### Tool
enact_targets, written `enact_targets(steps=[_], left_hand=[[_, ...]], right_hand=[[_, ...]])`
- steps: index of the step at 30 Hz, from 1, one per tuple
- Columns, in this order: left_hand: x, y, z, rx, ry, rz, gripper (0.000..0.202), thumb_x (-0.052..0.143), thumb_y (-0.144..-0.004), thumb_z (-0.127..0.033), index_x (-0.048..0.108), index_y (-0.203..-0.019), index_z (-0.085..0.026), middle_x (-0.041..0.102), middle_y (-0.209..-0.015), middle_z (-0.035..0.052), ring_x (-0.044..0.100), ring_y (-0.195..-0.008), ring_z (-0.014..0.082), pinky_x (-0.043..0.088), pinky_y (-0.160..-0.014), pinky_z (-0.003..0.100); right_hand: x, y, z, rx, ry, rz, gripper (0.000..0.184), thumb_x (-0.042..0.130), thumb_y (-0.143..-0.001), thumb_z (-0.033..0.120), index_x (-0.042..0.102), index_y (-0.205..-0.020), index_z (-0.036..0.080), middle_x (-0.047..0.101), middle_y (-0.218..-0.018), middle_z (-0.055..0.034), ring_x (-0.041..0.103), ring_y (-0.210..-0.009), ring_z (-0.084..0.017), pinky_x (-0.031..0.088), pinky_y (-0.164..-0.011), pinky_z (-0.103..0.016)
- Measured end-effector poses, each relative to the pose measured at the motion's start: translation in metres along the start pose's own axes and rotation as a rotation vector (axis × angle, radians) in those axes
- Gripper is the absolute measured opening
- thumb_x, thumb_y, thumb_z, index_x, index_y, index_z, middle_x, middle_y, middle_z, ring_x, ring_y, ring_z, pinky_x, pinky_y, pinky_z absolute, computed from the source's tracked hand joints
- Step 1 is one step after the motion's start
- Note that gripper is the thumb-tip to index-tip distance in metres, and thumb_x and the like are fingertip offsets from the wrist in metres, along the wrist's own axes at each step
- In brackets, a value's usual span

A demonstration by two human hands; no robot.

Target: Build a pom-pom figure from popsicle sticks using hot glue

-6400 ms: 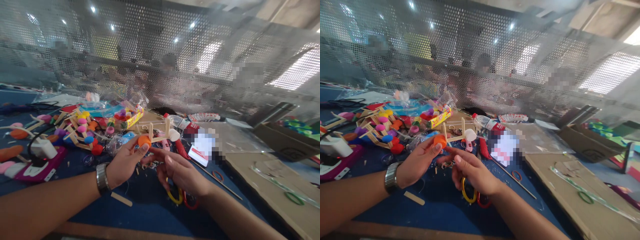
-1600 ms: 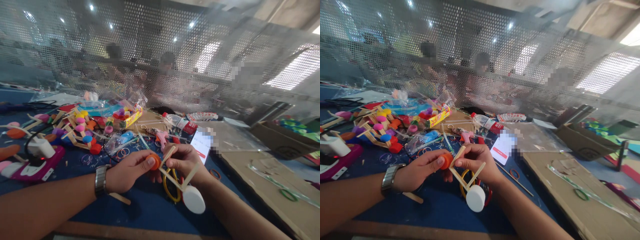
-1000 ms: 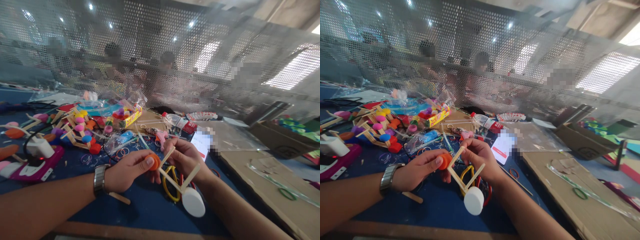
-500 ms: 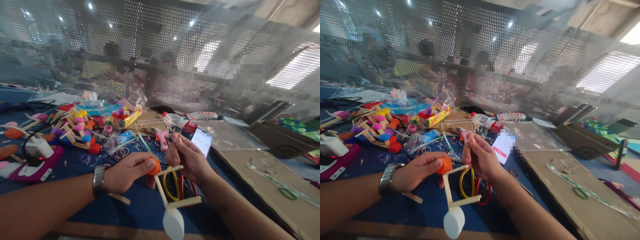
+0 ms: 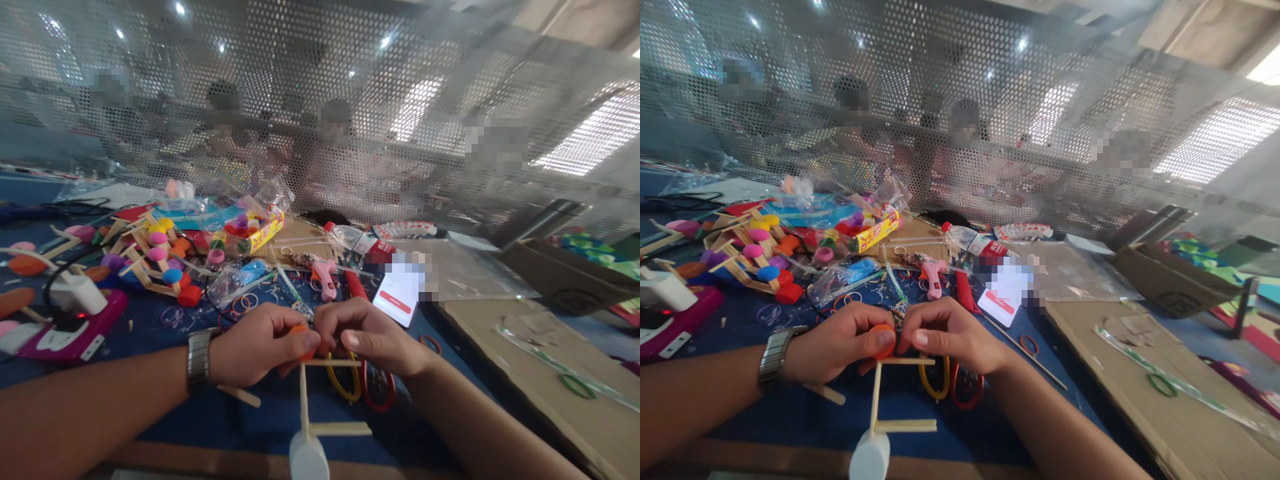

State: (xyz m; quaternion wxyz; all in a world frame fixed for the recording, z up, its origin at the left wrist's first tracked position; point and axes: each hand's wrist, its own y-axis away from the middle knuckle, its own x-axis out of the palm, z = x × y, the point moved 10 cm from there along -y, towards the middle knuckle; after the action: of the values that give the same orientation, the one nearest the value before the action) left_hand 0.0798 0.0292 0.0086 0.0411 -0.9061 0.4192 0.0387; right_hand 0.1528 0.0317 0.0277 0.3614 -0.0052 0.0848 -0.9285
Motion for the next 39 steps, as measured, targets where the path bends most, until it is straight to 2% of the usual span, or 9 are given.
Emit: enact_targets(steps=[7,12,22,26,30,33,35,37,39], left_hand=[[-0.002,-0.001,0.004,-0.027,-0.062,-0.022,0.044,0.057,-0.090,-0.055,0.055,-0.068,-0.016,0.049,-0.053,-0.0043,0.042,-0.048,0.0076,0.031,-0.045,0.019],[-0.004,-0.001,0.003,-0.031,-0.085,-0.034,0.045,0.056,-0.089,-0.054,0.052,-0.065,-0.017,0.048,-0.054,-0.0042,0.043,-0.049,0.0077,0.032,-0.047,0.020],[-0.005,-0.001,0.005,-0.041,-0.082,-0.050,0.044,0.054,-0.090,-0.051,0.051,-0.063,-0.017,0.048,-0.052,-0.0043,0.042,-0.047,0.0075,0.030,-0.046,0.020],[-0.005,-0.001,0.003,-0.001,-0.048,-0.040,0.044,0.054,-0.091,-0.051,0.052,-0.064,-0.017,0.048,-0.052,-0.0039,0.041,-0.047,0.0075,0.030,-0.046,0.020],[-0.006,0.002,-0.006,0.049,0.010,-0.038,0.046,0.052,-0.091,-0.054,0.053,-0.063,-0.017,0.049,-0.054,-0.0024,0.042,-0.047,0.0082,0.032,-0.046,0.021],[-0.010,0.003,-0.012,0.077,0.062,-0.073,0.050,0.051,-0.090,-0.059,0.053,-0.063,-0.017,0.048,-0.056,-0.0021,0.041,-0.046,0.0083,0.032,-0.044,0.022],[-0.015,0.003,-0.015,0.098,0.098,-0.126,0.052,0.050,-0.090,-0.061,0.053,-0.063,-0.017,0.047,-0.058,-0.0018,0.040,-0.046,0.0082,0.032,-0.044,0.023],[-0.022,0.004,-0.014,0.094,0.124,-0.194,0.052,0.051,-0.089,-0.061,0.051,-0.062,-0.017,0.048,-0.059,-0.0012,0.042,-0.047,0.0088,0.033,-0.045,0.023],[-0.027,0.004,-0.011,0.080,0.137,-0.245,0.051,0.052,-0.088,-0.060,0.051,-0.061,-0.017,0.048,-0.058,-0.0006,0.043,-0.049,0.0095,0.033,-0.046,0.024]], right_hand=[[-0.002,0.003,-0.005,0.055,0.046,-0.021,0.035,0.083,-0.076,0.048,0.073,-0.074,0.014,0.061,-0.072,-0.0018,0.052,-0.066,-0.013,0.038,-0.060,-0.027],[-0.004,0.004,-0.006,0.077,0.085,-0.053,0.031,0.083,-0.078,0.040,0.069,-0.070,0.014,0.059,-0.068,-0.0007,0.049,-0.062,-0.012,0.035,-0.058,-0.026],[-0.012,0.002,-0.010,0.026,-0.199,-0.125,0.034,0.073,-0.088,0.046,0.058,-0.080,0.017,0.049,-0.068,0.0035,0.037,-0.054,-0.008,0.025,-0.050,-0.024],[-0.019,0.000,-0.018,0.074,-0.338,-0.258,0.039,0.075,-0.086,0.047,0.053,-0.071,0.019,0.046,-0.061,0.0046,0.037,-0.050,-0.009,0.024,-0.046,-0.024],[-0.043,0.003,-0.017,0.018,-0.298,-0.510,0.050,0.077,-0.083,0.049,0.047,-0.055,0.019,0.040,-0.048,0.0065,0.037,-0.045,-0.008,0.026,-0.047,-0.024],[-0.063,0.010,-0.018,-0.019,-0.244,-0.695,0.036,0.090,-0.067,0.043,0.067,-0.082,0.020,0.058,-0.063,0.0044,0.046,-0.051,-0.009,0.030,-0.048,-0.023],[-0.069,0.011,-0.016,-0.053,-0.208,-0.737,0.041,0.091,-0.066,0.044,0.070,-0.093,0.021,0.059,-0.063,0.0053,0.048,-0.052,-0.010,0.034,-0.050,-0.024],[-0.070,0.011,-0.015,-0.073,-0.188,-0.730,0.035,0.083,-0.075,0.052,0.071,-0.082,0.020,0.051,-0.051,0.0070,0.045,-0.050,-0.010,0.039,-0.053,-0.026],[-0.072,0.013,-0.014,-0.082,-0.146,-0.742,0.038,0.082,-0.075,0.055,0.071,-0.078,0.019,0.053,-0.052,0.0056,0.047,-0.053,-0.010,0.043,-0.060,-0.028]])
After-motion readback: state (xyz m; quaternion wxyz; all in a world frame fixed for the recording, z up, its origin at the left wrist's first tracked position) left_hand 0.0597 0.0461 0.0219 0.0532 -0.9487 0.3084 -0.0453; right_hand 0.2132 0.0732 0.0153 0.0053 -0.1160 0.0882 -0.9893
